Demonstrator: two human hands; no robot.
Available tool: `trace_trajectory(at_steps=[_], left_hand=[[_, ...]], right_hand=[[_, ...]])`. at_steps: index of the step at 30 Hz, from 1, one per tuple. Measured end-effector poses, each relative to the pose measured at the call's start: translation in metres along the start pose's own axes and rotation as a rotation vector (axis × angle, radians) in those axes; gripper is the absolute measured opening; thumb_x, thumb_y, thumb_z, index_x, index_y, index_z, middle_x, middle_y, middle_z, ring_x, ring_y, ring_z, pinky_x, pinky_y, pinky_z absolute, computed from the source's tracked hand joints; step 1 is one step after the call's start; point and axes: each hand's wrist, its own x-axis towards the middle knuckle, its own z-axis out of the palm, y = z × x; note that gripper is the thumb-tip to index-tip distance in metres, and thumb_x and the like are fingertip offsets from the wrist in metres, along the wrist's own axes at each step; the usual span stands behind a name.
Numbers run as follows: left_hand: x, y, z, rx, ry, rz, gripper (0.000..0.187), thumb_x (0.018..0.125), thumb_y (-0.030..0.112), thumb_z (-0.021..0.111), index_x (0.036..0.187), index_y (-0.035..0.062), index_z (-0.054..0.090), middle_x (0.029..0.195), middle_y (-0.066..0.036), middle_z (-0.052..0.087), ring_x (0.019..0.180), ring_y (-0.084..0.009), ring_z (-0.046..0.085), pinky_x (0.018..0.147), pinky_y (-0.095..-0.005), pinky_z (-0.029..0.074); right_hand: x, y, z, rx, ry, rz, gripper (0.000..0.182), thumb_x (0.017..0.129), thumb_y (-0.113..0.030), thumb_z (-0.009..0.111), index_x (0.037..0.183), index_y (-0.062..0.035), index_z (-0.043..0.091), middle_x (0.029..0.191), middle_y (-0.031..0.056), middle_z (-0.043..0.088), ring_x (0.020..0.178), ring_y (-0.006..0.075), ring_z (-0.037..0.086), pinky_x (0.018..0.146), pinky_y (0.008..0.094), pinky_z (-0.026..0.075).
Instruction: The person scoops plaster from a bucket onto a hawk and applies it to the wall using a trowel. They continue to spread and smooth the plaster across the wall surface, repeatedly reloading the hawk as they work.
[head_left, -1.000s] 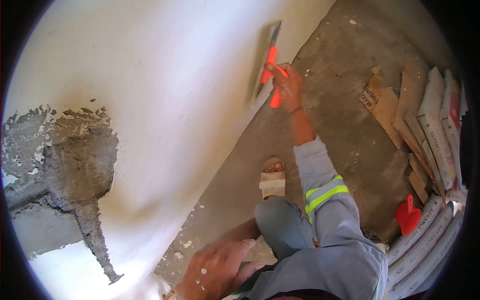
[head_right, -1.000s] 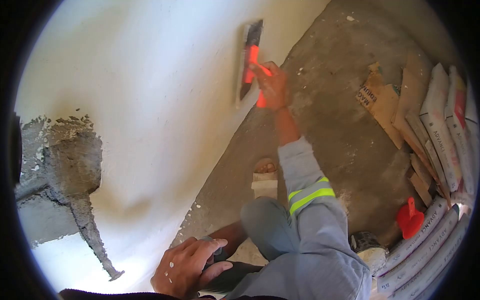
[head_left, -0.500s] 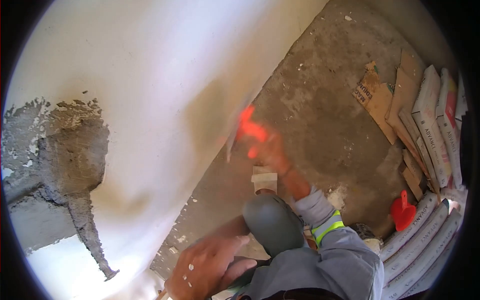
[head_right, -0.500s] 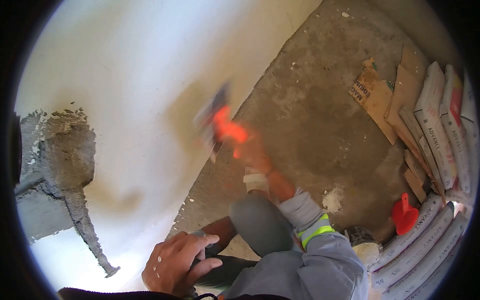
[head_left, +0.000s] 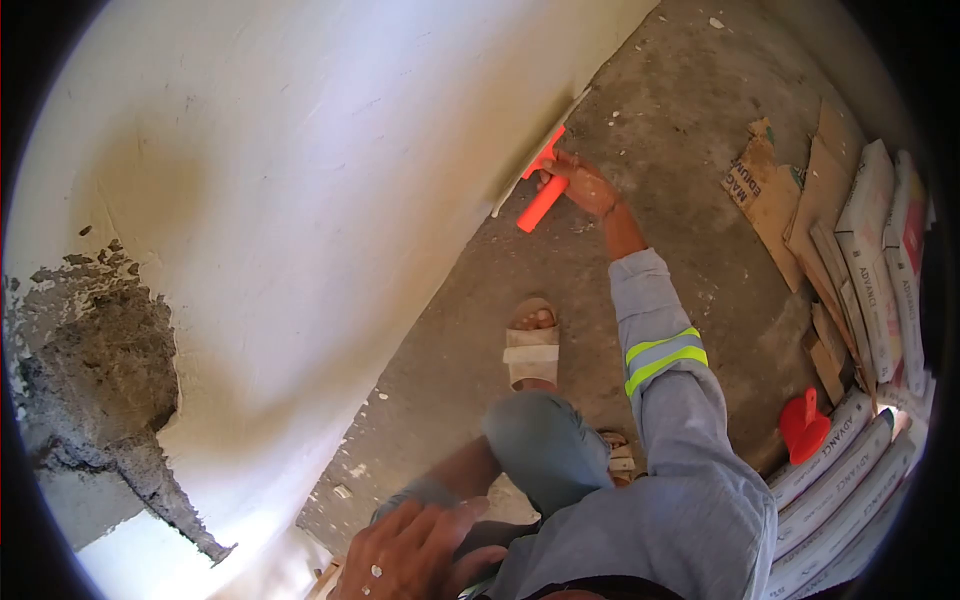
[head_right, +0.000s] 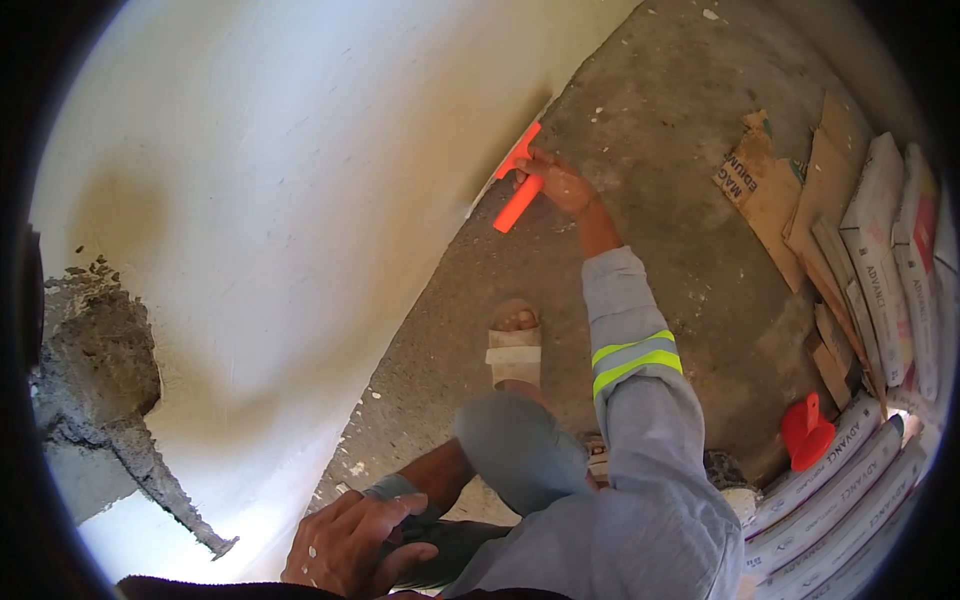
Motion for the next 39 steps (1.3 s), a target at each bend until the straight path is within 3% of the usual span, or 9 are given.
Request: trace_trajectory(at_steps=[8, 11, 12, 15, 18, 21, 30, 34, 39], left_hand=[[-0.009, 0.008, -0.005, 0.052, 0.084, 0.036, 0.042, 0.081, 0.023, 0.075, 0.117, 0.0062, 0.058, 0.098, -0.017, 0.068, 0.088, -0.0366, 0.064, 0.076, -0.0448, 0.053], [-0.005, 0.033, -0.011, 0.055, 0.075, 0.092, 0.042, 0.081, 0.024, 0.075, 0.116, 0.0063, 0.059, 0.099, -0.016, 0.068, 0.088, -0.0360, 0.065, 0.076, -0.0442, 0.053], [-0.003, 0.036, -0.009, 0.045, 0.093, 0.136, 0.042, 0.081, 0.024, 0.075, 0.116, 0.0063, 0.059, 0.098, -0.016, 0.068, 0.088, -0.0357, 0.065, 0.076, -0.0439, 0.053], [0.002, 0.071, -0.025, 0.062, 0.000, -0.008, 0.040, 0.082, 0.032, 0.073, 0.112, 0.0083, 0.063, 0.084, -0.008, 0.064, 0.081, -0.0280, 0.064, 0.075, -0.0383, 0.050], [-0.001, 0.063, -0.019, 0.063, 0.017, -0.033, 0.040, 0.082, 0.035, 0.073, 0.111, 0.0093, 0.064, 0.078, -0.005, 0.063, 0.078, -0.0242, 0.064, 0.073, -0.0357, 0.050], [-0.009, 0.052, -0.006, 0.090, 0.045, 0.116, 0.040, 0.081, 0.035, 0.074, 0.110, 0.0087, 0.063, 0.080, -0.006, 0.065, 0.078, -0.0250, 0.065, 0.069, -0.0373, 0.052], [-0.019, 0.025, 0.010, -0.024, 0.184, 0.046, 0.043, 0.078, 0.016, 0.077, 0.117, 0.0063, 0.061, 0.091, -0.014, 0.067, 0.080, -0.0311, 0.064, 0.071, -0.0406, 0.053], [-0.016, 0.021, 0.005, -0.031, 0.160, 0.071, 0.039, 0.082, 0.035, 0.073, 0.106, 0.0061, 0.062, 0.087, -0.009, 0.067, 0.075, -0.0285, 0.064, 0.064, -0.0393, 0.053], [-0.020, 0.031, 0.004, -0.026, 0.250, 0.225, 0.035, 0.085, 0.032, 0.071, 0.103, 0.0046, 0.060, 0.086, -0.011, 0.066, 0.076, -0.0307, 0.064, 0.063, -0.0410, 0.052]], right_hand=[[-0.047, -0.128, 0.172, -0.357, 0.009, -0.494, 0.028, 0.094, -0.030, 0.062, 0.099, -0.0030, 0.056, 0.088, 0.0045, 0.059, 0.074, 0.0141, 0.056, 0.072, 0.0299, 0.048], [-0.093, -0.151, 0.259, -0.697, -0.003, -0.534, 0.033, 0.096, -0.032, 0.059, 0.109, -0.0019, 0.057, 0.093, 0.0102, 0.062, 0.078, 0.0173, 0.061, 0.069, 0.0357, 0.051], [-0.124, -0.169, 0.281, -0.564, -0.195, -0.298, 0.033, 0.097, -0.032, 0.057, 0.114, -0.0044, 0.058, 0.104, 0.0121, 0.063, 0.083, 0.0173, 0.064, 0.071, 0.0356, 0.052], [-0.154, -0.137, 0.284, -0.885, -0.066, -0.650, 0.033, 0.097, -0.030, 0.056, 0.116, -0.0029, 0.059, 0.111, 0.0114, 0.062, 0.085, 0.0172, 0.064, 0.072, 0.0333, 0.052], [-0.170, -0.100, 0.213, -0.147, 0.068, -0.183, 0.031, 0.096, -0.025, 0.059, 0.115, -0.0006, 0.060, 0.111, 0.0087, 0.063, 0.091, 0.0171, 0.063, 0.078, 0.0316, 0.051], [-0.120, -0.023, 0.125, -0.469, 0.045, 0.085, 0.031, 0.095, -0.022, 0.060, 0.118, -0.0008, 0.059, 0.108, 0.0085, 0.065, 0.097, 0.0182, 0.063, 0.087, 0.0323, 0.050], [-0.040, 0.104, 0.133, -0.038, -0.149, 0.200, 0.031, 0.092, -0.020, 0.063, 0.115, 0.0002, 0.060, 0.102, 0.0088, 0.067, 0.097, 0.0179, 0.063, 0.092, 0.0333, 0.047], [-0.040, 0.058, 0.167, -0.134, -0.204, 0.162, 0.029, 0.092, -0.019, 0.062, 0.114, 0.0002, 0.060, 0.100, 0.0095, 0.068, 0.094, 0.0193, 0.064, 0.090, 0.0338, 0.048], [-0.083, -0.117, 0.252, -0.079, -0.261, -0.048, 0.029, 0.094, -0.022, 0.061, 0.110, 0.0012, 0.062, 0.097, 0.0105, 0.069, 0.090, 0.0218, 0.065, 0.087, 0.0343, 0.050]])
